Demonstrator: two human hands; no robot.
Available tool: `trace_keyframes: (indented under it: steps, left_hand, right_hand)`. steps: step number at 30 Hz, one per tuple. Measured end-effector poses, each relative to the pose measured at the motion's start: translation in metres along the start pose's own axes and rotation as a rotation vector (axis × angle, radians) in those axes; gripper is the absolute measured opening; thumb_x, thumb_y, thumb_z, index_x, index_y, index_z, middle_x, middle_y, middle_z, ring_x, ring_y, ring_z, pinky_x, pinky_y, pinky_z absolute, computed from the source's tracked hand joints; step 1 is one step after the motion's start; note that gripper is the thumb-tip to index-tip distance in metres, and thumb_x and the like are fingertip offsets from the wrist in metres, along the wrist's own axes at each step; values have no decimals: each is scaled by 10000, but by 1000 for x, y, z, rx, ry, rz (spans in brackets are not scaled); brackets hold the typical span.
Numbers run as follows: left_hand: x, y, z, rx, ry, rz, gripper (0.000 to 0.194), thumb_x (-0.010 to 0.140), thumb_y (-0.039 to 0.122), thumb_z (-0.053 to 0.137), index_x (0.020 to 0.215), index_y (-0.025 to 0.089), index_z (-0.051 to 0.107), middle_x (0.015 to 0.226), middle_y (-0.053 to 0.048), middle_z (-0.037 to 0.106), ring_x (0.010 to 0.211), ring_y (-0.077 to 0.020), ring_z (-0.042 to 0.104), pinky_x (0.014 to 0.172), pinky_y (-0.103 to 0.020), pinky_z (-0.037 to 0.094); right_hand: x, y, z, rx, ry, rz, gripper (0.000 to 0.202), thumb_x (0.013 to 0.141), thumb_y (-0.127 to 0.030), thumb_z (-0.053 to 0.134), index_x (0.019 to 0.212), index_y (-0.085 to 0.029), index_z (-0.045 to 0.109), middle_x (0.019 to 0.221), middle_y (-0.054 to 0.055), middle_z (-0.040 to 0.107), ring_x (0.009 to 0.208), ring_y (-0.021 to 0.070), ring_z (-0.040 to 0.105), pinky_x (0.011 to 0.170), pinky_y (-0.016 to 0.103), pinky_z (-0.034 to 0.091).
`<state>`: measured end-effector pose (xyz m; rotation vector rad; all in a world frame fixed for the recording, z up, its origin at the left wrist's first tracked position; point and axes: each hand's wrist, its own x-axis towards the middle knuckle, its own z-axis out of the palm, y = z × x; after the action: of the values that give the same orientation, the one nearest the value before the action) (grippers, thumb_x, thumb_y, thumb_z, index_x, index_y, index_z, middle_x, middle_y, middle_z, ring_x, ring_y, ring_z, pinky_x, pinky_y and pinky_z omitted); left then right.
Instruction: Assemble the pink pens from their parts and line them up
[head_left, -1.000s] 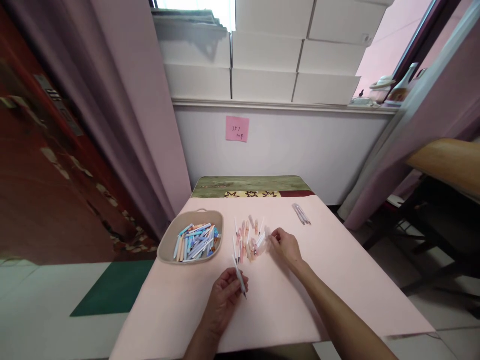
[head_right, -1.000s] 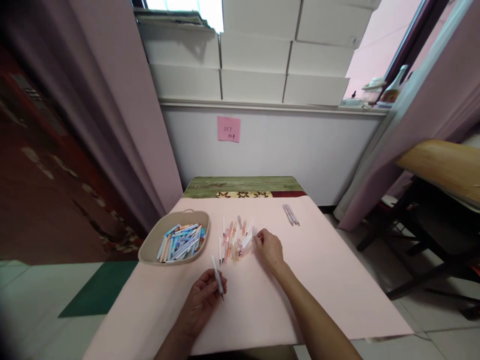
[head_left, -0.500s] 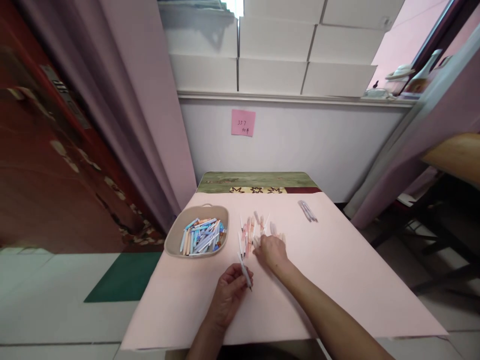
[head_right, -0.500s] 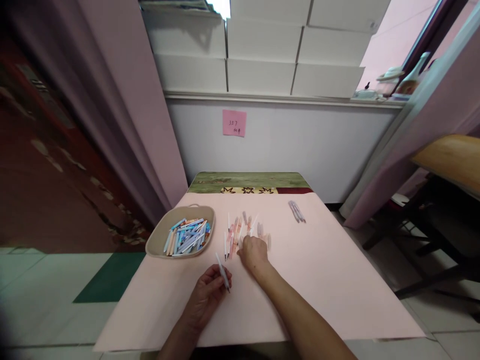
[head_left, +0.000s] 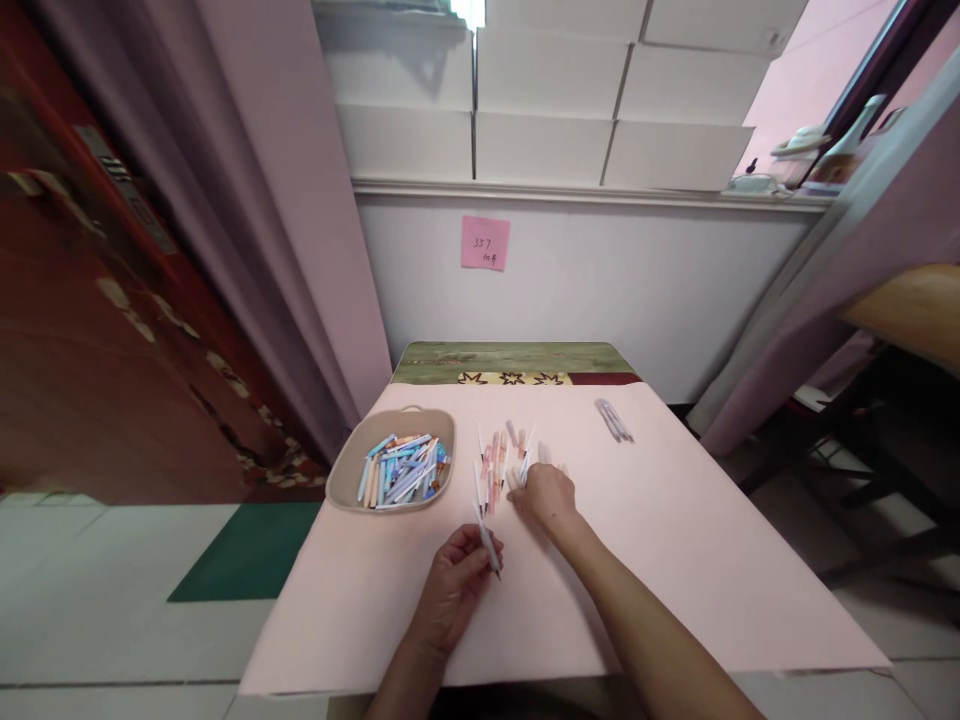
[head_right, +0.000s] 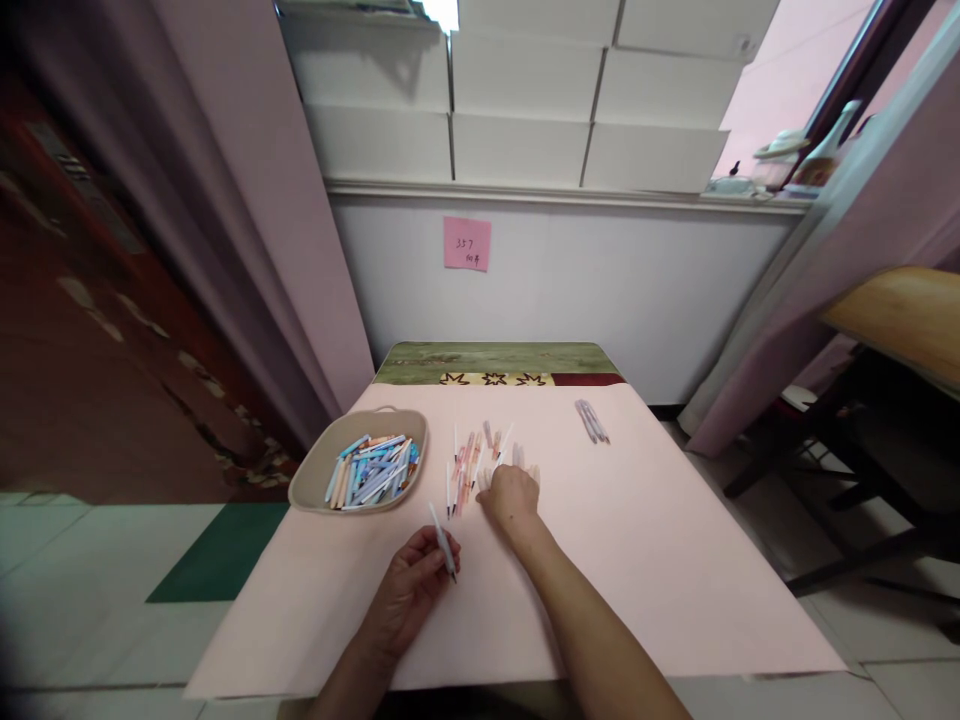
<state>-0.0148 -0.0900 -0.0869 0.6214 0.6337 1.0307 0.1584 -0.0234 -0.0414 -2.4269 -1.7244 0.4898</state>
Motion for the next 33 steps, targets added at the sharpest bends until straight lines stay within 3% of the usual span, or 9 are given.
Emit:
trace_keyframes:
  steps: [7,27,30,33]
  left_hand:
    - [0,1,2,-7,24,-3,176,666,157,765,818,149,678,769,-49,666,673,-119,574,659,-232,444]
    - [-2,1,3,42,28,9,200,668,190,769,839,149,673,797,-45,670,690,-123,585,684,-247,452]
    - [-2,2,3,42,32,11,191,672,183,765,837,151,675,797,-43,672,698,-121,589,693,-246,452]
    - [-1,3,4,36,28,3,195,660,185,772,826,149,676,784,-44,676,680,-120,589,679,-245,453]
  right_hand:
    - [-7,3,2,-15,81,-36,243,797,-305,592,889,-124,724,887,162,728,869,266,691,681,300,487]
    - [18,-9,4,94,28,33,255,644,-180,692,889,-116,727,941,188,720,923,282,679,761,324,485]
    - [20,-1,0,191,7,53,201,619,-247,722,779,-126,723,860,170,726,850,295,687,693,329,487]
    - [17,12,-5,345,-9,42,233,691,-365,672,649,-137,691,717,127,711,723,255,684,631,310,478]
